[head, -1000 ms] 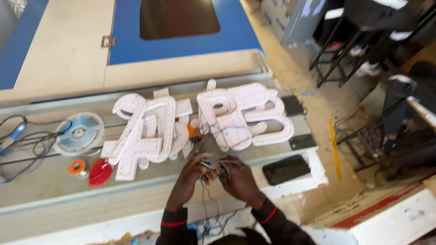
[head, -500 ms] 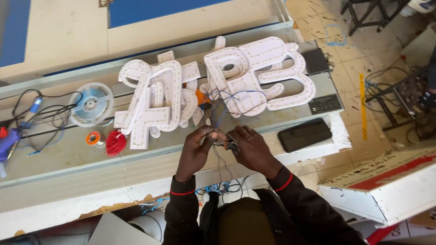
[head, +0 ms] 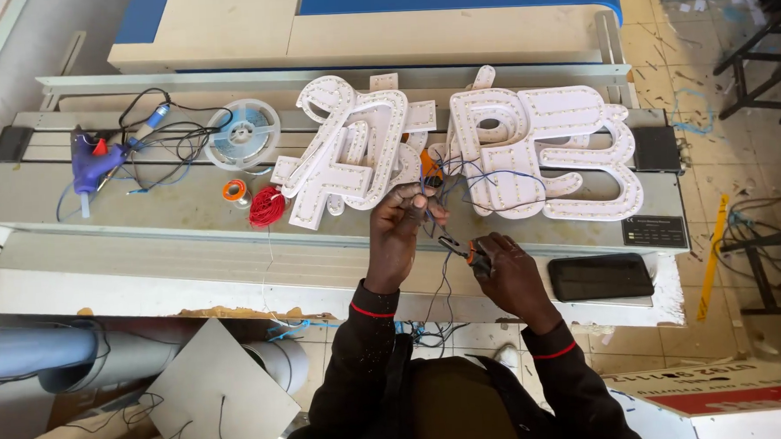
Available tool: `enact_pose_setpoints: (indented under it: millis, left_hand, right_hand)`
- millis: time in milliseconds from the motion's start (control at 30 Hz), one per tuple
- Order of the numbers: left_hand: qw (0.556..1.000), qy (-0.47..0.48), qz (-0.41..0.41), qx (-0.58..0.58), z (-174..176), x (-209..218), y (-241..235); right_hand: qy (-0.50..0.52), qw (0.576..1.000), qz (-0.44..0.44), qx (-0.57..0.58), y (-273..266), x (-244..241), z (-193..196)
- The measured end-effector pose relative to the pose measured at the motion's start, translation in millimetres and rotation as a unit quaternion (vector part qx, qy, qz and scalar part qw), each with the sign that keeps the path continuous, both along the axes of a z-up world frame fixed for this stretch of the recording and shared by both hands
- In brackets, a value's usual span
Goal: Connecting electrical wires to LED strips inside sign letters using pliers and manual twisting.
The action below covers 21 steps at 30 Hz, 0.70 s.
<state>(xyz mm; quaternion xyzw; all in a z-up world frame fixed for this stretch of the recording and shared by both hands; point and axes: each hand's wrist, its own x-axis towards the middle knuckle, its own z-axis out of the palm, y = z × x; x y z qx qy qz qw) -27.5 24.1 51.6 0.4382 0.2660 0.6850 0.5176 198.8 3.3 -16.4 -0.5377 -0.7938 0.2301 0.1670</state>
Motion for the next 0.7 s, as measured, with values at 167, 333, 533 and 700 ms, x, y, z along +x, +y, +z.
enact_pose_setpoints:
  millis: [167,333,533,700]
  left_hand:
    - [0.999,-0.028,0.038,0.008,-22.3,-3.4,5.5]
    - [0.997,-0.018,0.068,0.009,-23.2,-5.5,5.8]
    - [0.995,-0.033,0.098,-0.012,-16.1,-7.0,7.3]
    - [0.987,-0.067,0.126,-0.075,-30.2,-11.3,13.1]
  right_hand:
    - [-0.007,1.000,0.005,-0.003,4.8,4.8,-5.1]
    - [0.008,1.000,0.014,-0.006,2.0,-0.5,-2.4]
    - [0.041,0.998,0.029,-0.023,-2.1,-2.3,5.5]
    - [0.163,0.974,0.047,-0.150,-4.1,8.5,7.1]
